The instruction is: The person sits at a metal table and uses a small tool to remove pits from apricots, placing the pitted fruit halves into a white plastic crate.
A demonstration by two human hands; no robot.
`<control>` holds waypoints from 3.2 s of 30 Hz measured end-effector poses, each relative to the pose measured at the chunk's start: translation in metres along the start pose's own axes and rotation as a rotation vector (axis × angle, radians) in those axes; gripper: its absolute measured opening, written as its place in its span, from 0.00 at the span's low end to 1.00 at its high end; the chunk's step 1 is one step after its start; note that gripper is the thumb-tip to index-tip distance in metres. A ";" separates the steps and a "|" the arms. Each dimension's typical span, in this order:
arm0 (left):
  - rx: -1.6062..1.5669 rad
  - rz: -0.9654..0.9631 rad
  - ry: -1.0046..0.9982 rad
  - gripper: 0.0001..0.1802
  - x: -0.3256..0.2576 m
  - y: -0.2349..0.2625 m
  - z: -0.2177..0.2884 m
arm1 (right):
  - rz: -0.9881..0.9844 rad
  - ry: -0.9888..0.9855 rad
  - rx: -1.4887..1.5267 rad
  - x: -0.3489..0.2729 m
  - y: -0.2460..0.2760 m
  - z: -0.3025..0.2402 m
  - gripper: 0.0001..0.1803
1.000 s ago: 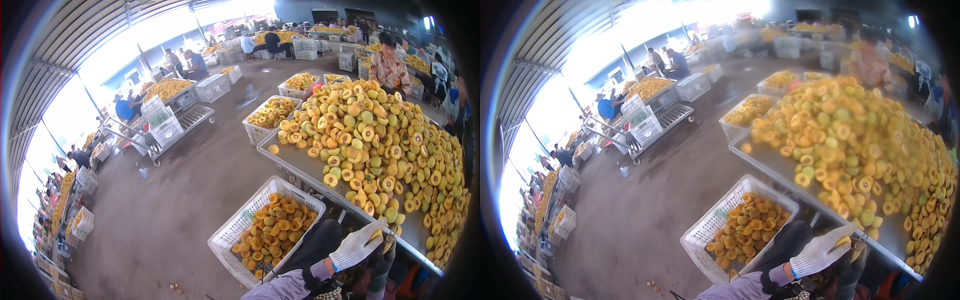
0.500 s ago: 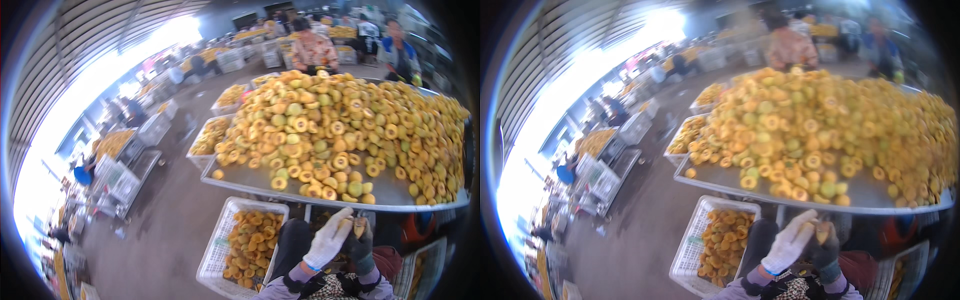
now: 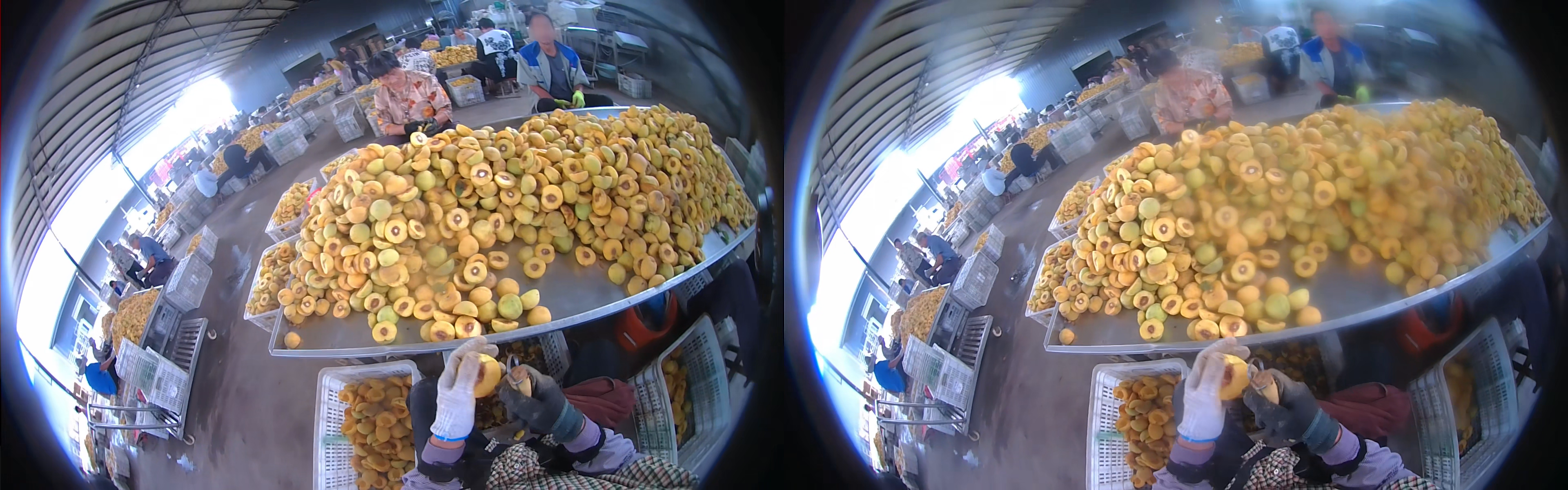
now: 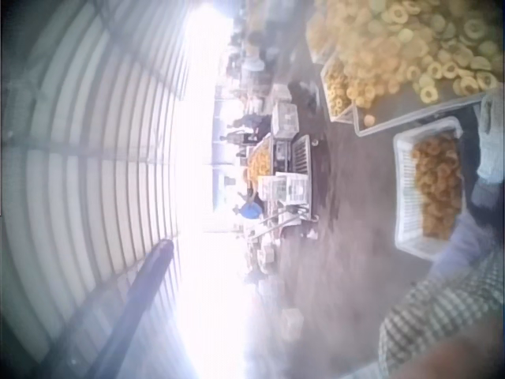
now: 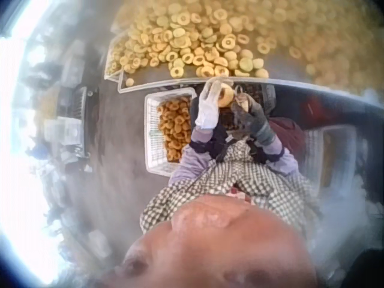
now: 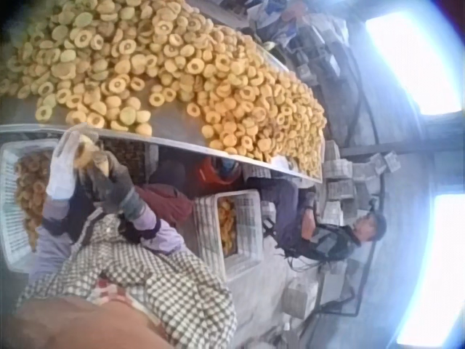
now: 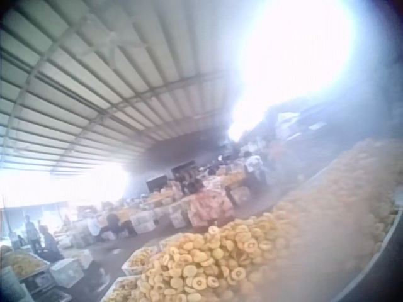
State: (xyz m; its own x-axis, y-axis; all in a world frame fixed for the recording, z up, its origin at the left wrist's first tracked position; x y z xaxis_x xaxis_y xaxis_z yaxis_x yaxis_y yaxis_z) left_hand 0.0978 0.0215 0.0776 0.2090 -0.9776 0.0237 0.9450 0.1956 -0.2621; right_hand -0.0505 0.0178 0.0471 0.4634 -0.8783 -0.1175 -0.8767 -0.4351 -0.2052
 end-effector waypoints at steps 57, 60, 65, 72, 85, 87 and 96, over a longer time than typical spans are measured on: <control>0.860 -0.315 -0.510 0.15 0.024 -0.053 0.026 | -0.328 -0.527 0.428 -0.021 0.010 -0.015 0.18; 1.108 -0.497 -0.267 0.19 0.035 -0.047 0.023 | -0.327 -0.551 0.454 -0.020 0.010 -0.002 0.17; 0.552 -0.418 -0.030 0.17 0.029 -0.046 0.023 | -0.346 -0.408 0.534 -0.021 0.011 -0.009 0.16; 0.491 -0.222 -0.300 0.13 0.011 -0.033 0.016 | -0.490 -0.297 0.419 -0.013 -0.002 -0.002 0.20; 0.768 -0.489 -0.419 0.14 0.029 -0.050 0.010 | -0.619 -0.536 1.141 -0.023 -0.001 0.016 0.19; 0.634 -0.525 -0.318 0.15 0.031 -0.052 0.008 | -0.689 -0.515 1.209 -0.024 -0.001 0.016 0.18; 0.616 -0.716 -0.372 0.16 0.038 -0.058 0.001 | -0.726 -0.516 1.364 -0.025 0.000 0.020 0.17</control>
State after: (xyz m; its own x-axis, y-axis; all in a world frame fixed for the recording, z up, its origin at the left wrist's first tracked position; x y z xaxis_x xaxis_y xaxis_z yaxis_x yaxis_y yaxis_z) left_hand 0.0516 -0.0270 0.0942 -0.4915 -0.8151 0.3067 0.8221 -0.3181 0.4722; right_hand -0.0596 0.0442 0.0304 0.9428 -0.3003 0.1450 0.1613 0.0300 -0.9865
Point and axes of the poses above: each hand's wrist, its own x-axis towards the middle knuckle, its own y-axis out of the back of the hand, z = x × y, the point moved 3 cm from there along x, towards the middle knuckle, and after that the axes turned 2 degrees about -y, right-handed, at the moved point
